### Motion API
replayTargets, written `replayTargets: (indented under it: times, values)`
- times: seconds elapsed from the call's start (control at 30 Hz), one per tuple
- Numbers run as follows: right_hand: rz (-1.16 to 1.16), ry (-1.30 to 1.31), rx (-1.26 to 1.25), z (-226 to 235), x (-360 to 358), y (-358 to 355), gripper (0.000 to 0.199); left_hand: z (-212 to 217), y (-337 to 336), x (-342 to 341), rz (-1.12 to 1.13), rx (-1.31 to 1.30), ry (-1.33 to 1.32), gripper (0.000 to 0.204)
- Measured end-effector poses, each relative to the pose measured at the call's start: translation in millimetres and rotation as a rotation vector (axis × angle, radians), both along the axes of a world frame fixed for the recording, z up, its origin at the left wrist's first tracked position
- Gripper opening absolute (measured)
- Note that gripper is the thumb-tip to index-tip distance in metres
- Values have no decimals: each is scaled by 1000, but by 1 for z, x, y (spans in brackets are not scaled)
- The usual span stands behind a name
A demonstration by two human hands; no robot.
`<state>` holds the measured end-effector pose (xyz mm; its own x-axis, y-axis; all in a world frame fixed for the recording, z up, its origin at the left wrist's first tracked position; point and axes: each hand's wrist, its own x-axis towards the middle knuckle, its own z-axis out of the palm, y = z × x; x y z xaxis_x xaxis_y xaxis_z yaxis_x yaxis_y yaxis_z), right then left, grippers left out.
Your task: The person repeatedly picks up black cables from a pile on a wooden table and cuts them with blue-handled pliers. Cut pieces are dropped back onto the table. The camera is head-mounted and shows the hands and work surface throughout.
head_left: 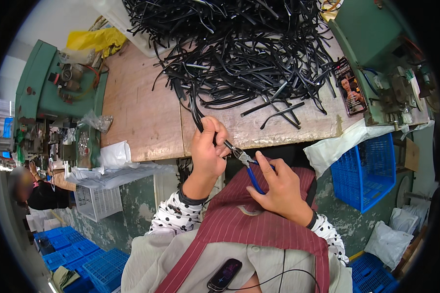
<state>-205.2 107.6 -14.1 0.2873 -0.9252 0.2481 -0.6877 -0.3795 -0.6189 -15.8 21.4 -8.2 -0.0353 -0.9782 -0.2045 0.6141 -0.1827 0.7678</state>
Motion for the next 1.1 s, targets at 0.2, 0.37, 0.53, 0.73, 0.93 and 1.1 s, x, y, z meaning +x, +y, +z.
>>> replayTargets:
  times: [0.2, 0.37, 0.53, 0.73, 0.93, 1.1]
  values:
    - [-109, -2, -75, -3, -4, -2, 91, -23, -63, -6, 123, -433, -1104, 22]
    - [-76, -29, -50, -4, -6, -1, 93, -59, -116, -31, 58, -370, -1457, 31]
    - [-104, -9, -51, -6, -16, 1, 93, -64, -100, -10, 157, -349, -1485, 28]
    - [-74, -12, -8, -14, -14, -2, 96, -64, -41, 43, -17, 23, -516, 25]
    - [15, -96, 24, 3, -5, -7, 93, 1, -15, 27, -162, 59, -28, 25]
    - [28, -126, 59, 16, -2, -9, 94, 8, -15, 13, -160, -101, 12, 44]
